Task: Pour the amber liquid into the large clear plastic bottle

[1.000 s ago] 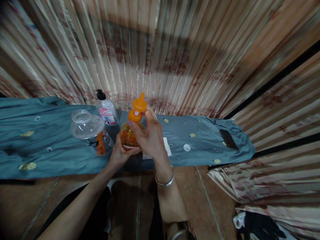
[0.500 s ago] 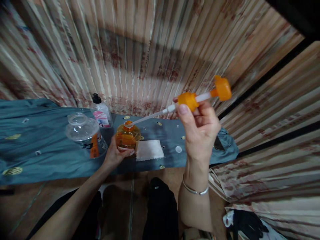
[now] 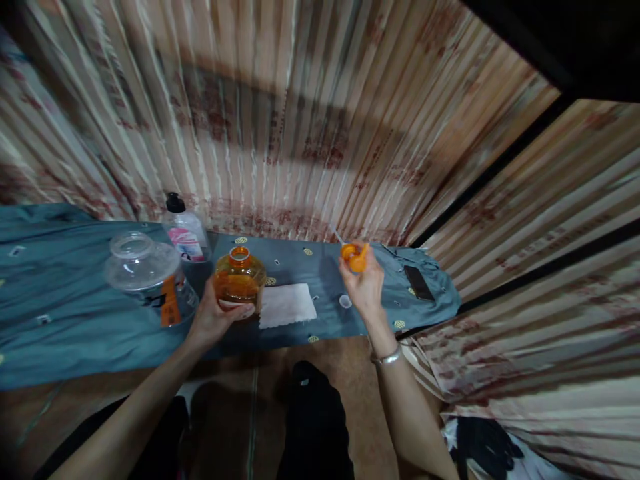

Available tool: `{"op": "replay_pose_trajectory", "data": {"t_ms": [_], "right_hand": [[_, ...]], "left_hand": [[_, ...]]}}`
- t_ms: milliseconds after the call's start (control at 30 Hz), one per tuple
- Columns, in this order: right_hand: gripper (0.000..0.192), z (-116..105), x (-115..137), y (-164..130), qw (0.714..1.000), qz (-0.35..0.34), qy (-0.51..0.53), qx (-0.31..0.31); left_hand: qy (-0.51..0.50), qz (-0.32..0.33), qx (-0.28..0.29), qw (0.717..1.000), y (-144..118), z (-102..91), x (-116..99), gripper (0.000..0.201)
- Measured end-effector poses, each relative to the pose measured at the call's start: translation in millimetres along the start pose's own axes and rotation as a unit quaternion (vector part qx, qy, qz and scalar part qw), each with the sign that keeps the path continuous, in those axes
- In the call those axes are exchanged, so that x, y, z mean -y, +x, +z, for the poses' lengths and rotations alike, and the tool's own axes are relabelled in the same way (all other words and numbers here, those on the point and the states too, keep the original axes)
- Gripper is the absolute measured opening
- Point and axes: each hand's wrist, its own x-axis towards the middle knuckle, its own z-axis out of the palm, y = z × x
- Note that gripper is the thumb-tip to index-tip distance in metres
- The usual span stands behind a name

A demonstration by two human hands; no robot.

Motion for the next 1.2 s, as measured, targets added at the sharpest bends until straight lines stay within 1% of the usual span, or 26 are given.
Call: {"op": "replay_pose_trajectory", "data": {"t_ms": [33,100,167,233,300,333,400,567,700,933,1067,1133,1167,1200], "right_hand": [[0.044,9,-12,-1,0.997,-0.017,-0.065,0.047],[0.051,25,-30,-1,0.971,-0.055,-0.169,0.159],[0.053,39,-42,2,0.932,-0.082,-0.243,0.257],[0.048,50,-52,4,0.881,-0.114,-0.314,0.336],[0.044,57,-60,6,0.830,-0.147,-0.373,0.389],[0.041,59,-64,6,0.816,-0.156,-0.384,0.403],[0.038,61,-72,5,0.803,-0.167,-0.389,0.420],[0.038,65,-90,4,0.789,-0.184,-0.389,0.439],[0.040,68,-100,9,0.783,-0.197,-0.385,0.446],[0.044,70,-113,16,0.791,-0.204,-0.371,0.441],[0.053,64,-112,21,0.798,-0.201,-0.364,0.437],[0.058,61,-106,22,0.808,-0.190,-0.356,0.429],[0.060,59,-100,22,0.825,-0.175,-0.341,0.416],[0.061,59,-92,20,0.848,-0.155,-0.317,0.395]], "left_hand": [[0.001,-0.001,0.000,1.000,0,-0.4,-1,0.100],[0.003,-0.003,-0.001,1.000,0,-0.9,-2,0.100],[0.004,-0.007,-0.002,1.000,1,-1.3,-3,0.099],[0.006,-0.010,-0.002,1.000,1,-1.7,-4,0.098],[0.007,-0.014,-0.002,1.000,0,-2.1,-5,0.098],[0.007,-0.016,-0.001,1.000,0,-2.4,-6,0.098],[0.006,-0.020,0.002,1.000,-1,-2.8,-6,0.098],[0.004,-0.029,0.007,1.000,-3,-2.9,-7,0.097],[0.001,-0.039,0.013,0.999,-4,-2.9,-6,0.095],[-0.020,-0.023,0.005,1.000,-5,-0.5,-3,0.102],[-0.026,-0.017,0.004,1.000,-5,1.3,0,0.107],[-0.021,-0.013,-0.001,1.000,-5,0.7,1,0.108],[-0.019,-0.011,-0.002,1.000,-5,0.2,1,0.108],[-0.016,-0.010,-0.002,1.000,-5,-0.4,1,0.108]]}}
